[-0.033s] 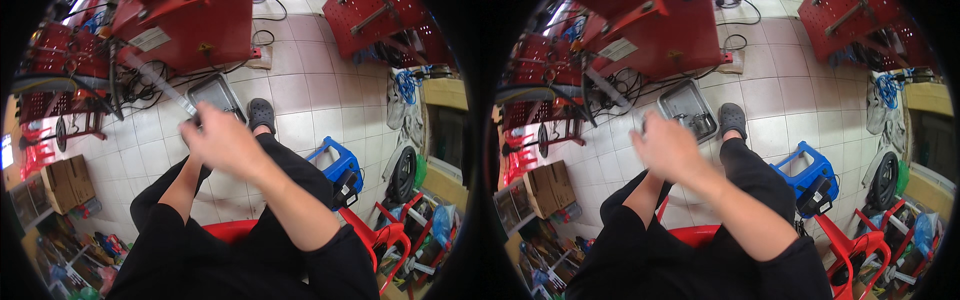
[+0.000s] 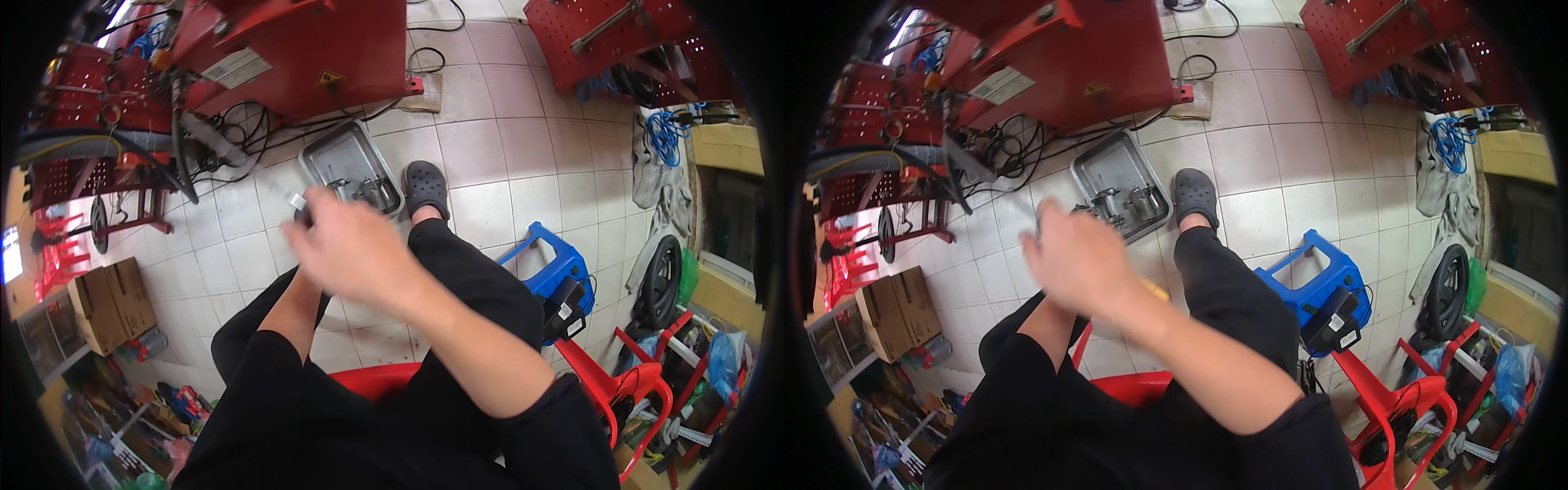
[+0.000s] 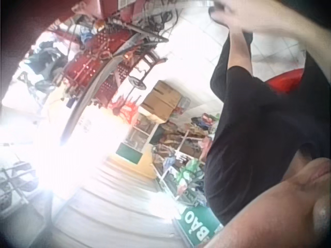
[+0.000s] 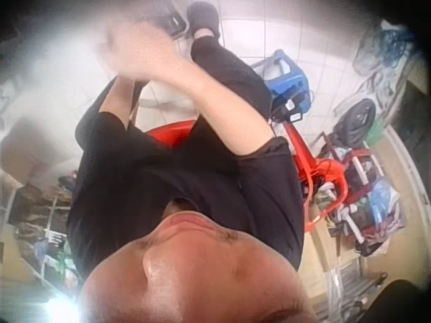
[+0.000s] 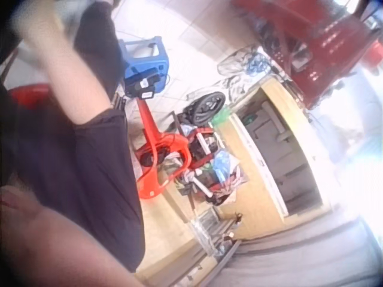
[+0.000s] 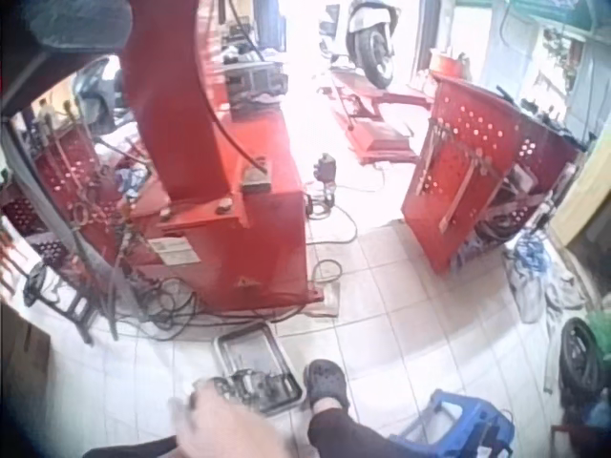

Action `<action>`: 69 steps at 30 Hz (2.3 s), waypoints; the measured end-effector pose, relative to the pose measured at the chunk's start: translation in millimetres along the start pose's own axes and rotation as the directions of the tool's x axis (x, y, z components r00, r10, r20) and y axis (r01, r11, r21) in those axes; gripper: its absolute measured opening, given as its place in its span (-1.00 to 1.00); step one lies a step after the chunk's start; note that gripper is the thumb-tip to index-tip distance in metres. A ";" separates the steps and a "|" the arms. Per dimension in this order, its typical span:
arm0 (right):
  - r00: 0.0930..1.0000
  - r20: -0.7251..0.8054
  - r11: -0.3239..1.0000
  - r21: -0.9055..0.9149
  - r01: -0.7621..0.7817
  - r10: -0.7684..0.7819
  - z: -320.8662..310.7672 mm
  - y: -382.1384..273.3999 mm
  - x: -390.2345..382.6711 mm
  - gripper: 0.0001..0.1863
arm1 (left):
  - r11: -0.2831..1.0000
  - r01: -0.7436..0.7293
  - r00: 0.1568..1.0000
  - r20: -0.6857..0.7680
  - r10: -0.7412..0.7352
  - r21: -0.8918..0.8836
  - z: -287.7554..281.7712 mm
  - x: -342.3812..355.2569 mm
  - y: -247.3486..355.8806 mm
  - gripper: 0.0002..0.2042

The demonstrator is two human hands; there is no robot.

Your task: The person uses a yellow-handled screwdriver to work on a cylindrical metal mechanical part held in their left hand. They repeatedly insert the screwdriver into the part, twist it, and adjust their grip while seated on a red stool in a workshop.

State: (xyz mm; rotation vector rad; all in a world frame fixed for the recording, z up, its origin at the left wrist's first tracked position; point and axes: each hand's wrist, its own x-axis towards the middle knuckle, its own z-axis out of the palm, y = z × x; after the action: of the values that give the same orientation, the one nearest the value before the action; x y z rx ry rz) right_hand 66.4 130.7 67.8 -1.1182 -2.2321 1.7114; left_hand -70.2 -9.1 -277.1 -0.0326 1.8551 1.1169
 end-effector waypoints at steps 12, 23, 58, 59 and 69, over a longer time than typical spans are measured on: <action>0.997 -0.035 0.998 -0.005 0.062 -0.062 10.3 28.0 14.4 -0.76 | 0.188 -0.442 0.836 0.327 0.441 0.877 60.2 140.2 105.0 -0.42; 1.000 0.005 1.000 -0.001 -0.017 0.017 7.5 43.5 30.6 -0.74 | -0.074 -0.392 0.833 0.388 0.394 0.917 95.7 185.2 110.6 -0.54; 0.999 -0.041 0.999 0.026 0.028 -0.027 -3.5 34.6 50.9 -0.77 | 0.022 -0.667 0.727 0.644 0.240 0.745 115.4 76.4 17.9 -0.05; 0.999 -0.041 0.999 0.033 0.028 -0.027 -3.9 34.1 51.3 -0.77 | 0.038 -0.659 0.737 0.635 0.233 0.751 115.1 77.3 21.1 -0.06; 0.996 -0.060 0.995 0.080 0.067 -0.062 -8.7 24.3 60.4 -0.77 | 0.066 -0.591 0.778 0.547 0.309 0.804 120.5 96.0 58.5 -0.05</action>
State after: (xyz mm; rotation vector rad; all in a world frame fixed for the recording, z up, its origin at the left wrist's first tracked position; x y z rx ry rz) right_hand 38.8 176.5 29.6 -1.0514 -2.1205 1.7066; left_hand -66.1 148.7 -324.3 1.5043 2.0577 0.0434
